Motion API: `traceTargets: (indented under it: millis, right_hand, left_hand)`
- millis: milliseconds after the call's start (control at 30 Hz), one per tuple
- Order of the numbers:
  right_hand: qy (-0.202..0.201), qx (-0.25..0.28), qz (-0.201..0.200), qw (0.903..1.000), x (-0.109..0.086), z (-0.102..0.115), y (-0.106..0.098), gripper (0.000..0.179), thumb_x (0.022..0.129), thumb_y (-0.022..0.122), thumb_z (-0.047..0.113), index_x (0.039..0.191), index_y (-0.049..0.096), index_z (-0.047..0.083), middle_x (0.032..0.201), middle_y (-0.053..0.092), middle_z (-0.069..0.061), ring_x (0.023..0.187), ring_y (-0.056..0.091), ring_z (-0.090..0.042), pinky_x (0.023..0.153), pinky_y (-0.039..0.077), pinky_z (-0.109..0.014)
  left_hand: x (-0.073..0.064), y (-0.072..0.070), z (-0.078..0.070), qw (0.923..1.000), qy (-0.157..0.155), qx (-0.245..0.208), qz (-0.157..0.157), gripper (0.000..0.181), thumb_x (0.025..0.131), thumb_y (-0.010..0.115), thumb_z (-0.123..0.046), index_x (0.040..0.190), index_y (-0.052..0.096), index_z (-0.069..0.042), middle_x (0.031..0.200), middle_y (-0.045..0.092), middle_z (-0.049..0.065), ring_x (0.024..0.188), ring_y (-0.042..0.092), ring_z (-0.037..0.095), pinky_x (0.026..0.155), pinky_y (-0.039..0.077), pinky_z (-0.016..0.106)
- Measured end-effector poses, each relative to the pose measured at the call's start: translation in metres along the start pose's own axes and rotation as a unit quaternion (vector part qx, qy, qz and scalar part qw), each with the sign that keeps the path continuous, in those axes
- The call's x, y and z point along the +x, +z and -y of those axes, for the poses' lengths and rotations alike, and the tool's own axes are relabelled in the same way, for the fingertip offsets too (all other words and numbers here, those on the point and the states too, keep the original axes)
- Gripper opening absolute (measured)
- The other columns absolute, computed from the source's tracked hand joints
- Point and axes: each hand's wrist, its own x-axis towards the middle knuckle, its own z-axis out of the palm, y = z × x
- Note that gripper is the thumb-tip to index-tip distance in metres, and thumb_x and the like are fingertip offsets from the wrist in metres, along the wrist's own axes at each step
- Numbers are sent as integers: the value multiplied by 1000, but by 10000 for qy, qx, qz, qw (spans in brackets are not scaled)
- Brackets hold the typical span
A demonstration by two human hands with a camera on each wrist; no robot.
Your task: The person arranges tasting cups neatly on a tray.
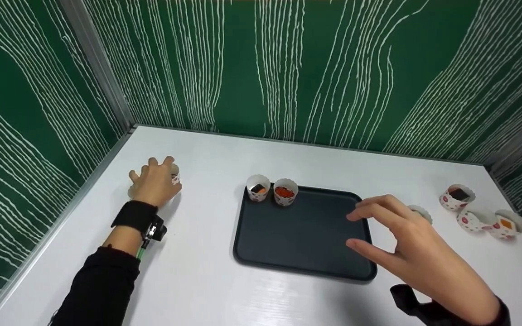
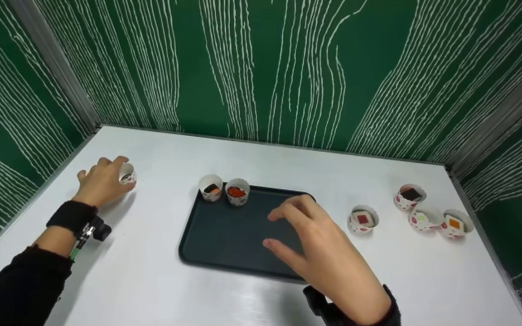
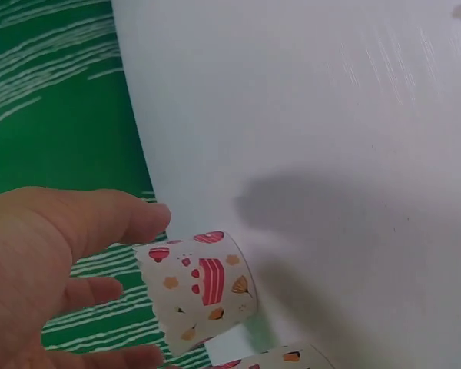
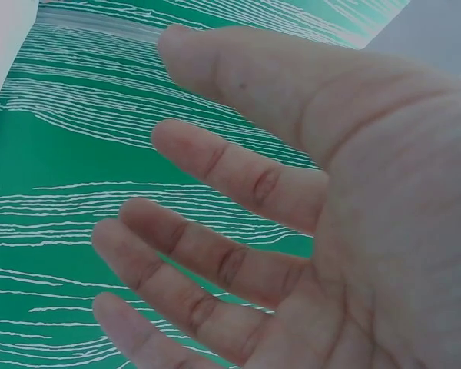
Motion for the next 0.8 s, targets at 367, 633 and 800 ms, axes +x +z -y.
traceTargets:
  millis: [367,633,800]
  right_hand:
    - [59,-50,33,10000,-1,-2,-1,40,88,90,24,121,72,37,131,64,13,116,67,-18,95,47,-51]
    - [-35,-49,82,9999,1,-1,0,38,89,89,23,121,72,36,130,65,13,106,65,-10,87,58,-27]
    - [-99,53,87,9999,3,-2,1,38,89,89,21,120,73,34,128,65,14,109,64,-6,85,58,-25]
  left_hand:
    - [6,6,8,9998,-18,-124,159,43,94,69,-14,136,65,-3,119,67,31,124,62,57,113,-5,92]
    - [6,9,-2,9992,280,-224,-156,41,91,77,-11,129,69,2,121,72,35,119,62,63,121,9,86]
    - [3,12,-8,9968,744,-134,-257,39,86,79,-9,121,70,3,116,75,30,107,67,56,116,34,74]
